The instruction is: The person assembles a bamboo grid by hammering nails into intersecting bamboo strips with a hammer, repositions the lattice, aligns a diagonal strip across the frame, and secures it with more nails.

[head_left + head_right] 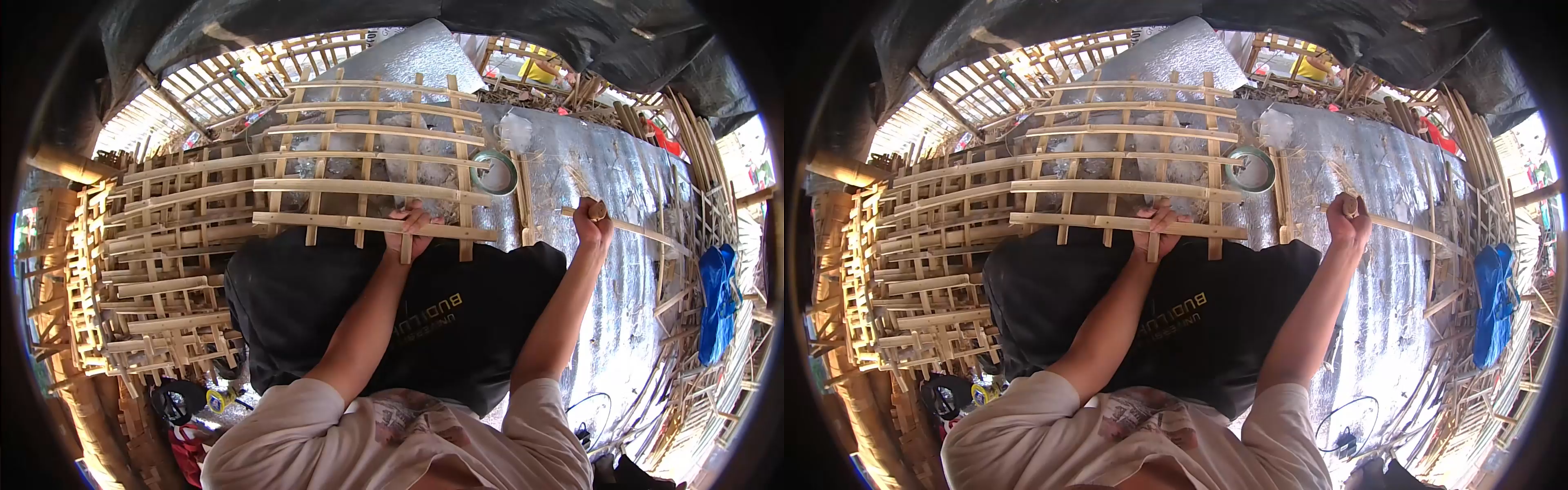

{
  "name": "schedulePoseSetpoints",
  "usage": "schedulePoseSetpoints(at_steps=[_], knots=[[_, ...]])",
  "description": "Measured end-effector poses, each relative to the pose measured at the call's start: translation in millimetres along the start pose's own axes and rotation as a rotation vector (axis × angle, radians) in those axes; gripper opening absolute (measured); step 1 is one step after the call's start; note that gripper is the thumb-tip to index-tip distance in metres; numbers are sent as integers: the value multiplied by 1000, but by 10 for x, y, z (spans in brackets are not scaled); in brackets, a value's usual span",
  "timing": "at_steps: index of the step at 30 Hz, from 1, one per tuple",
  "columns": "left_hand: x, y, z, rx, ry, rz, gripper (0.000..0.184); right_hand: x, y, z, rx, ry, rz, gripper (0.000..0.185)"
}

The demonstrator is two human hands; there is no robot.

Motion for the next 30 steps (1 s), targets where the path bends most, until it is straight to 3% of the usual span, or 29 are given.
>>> schedulePoseSetpoints(at_steps=[5,8,9,11,12,15,18,21,22,23,25,28,30], knots=[[-59,58,-18,-72,-41,-124,16,-9,87,127,71,16,26,30],[-96,59,-38,-78,-57,-145,19,8,-86,-115,-9,72,-6,30],[-143,58,-34,-80,-63,-152,20,32,-95,-84,-127,71,-116,29],[-225,70,-47,-134,-53,-152,16,33,-329,-130,35,204,-283,25],[-263,81,-71,-161,-50,-153,16,92,-481,-267,-33,193,-389,25],[-252,31,-141,-92,-91,-18,36,194,-858,-435,-7,252,-584,18],[-87,-2,-220,-26,-64,-35,53,237,-1054,-593,-253,383,-1098,17],[-271,-105,-315,-23,-150,71,53,200,-1322,-833,-560,388,-1699,18],[-279,-135,-362,3,-244,70,53,173,-1369,-792,-739,410,-1872,22],[-284,-171,-412,29,-338,70,53,175,-1460,-672,-1045,634,-2003,27],[-313,-202,-468,49,-456,71,51,42,-1698,-767,-1041,661,-2115,27],[-386,-189,-527,50,-611,94,46,-59,-2004,-1047,-1275,905,-2238,28],[-536,-169,-557,73,-811,137,40,-115,-2080,-1143,-1265,848,-2366,27]])
Point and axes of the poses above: each hand's wrist, its own z-axis towards the middle knuckle, its own x-axis out of the palm, y = z × x, the point moved 8 cm from there along z, towards the middle knuckle, and after that the axes turned 12 degrees about -y, right-handed, at the moved point
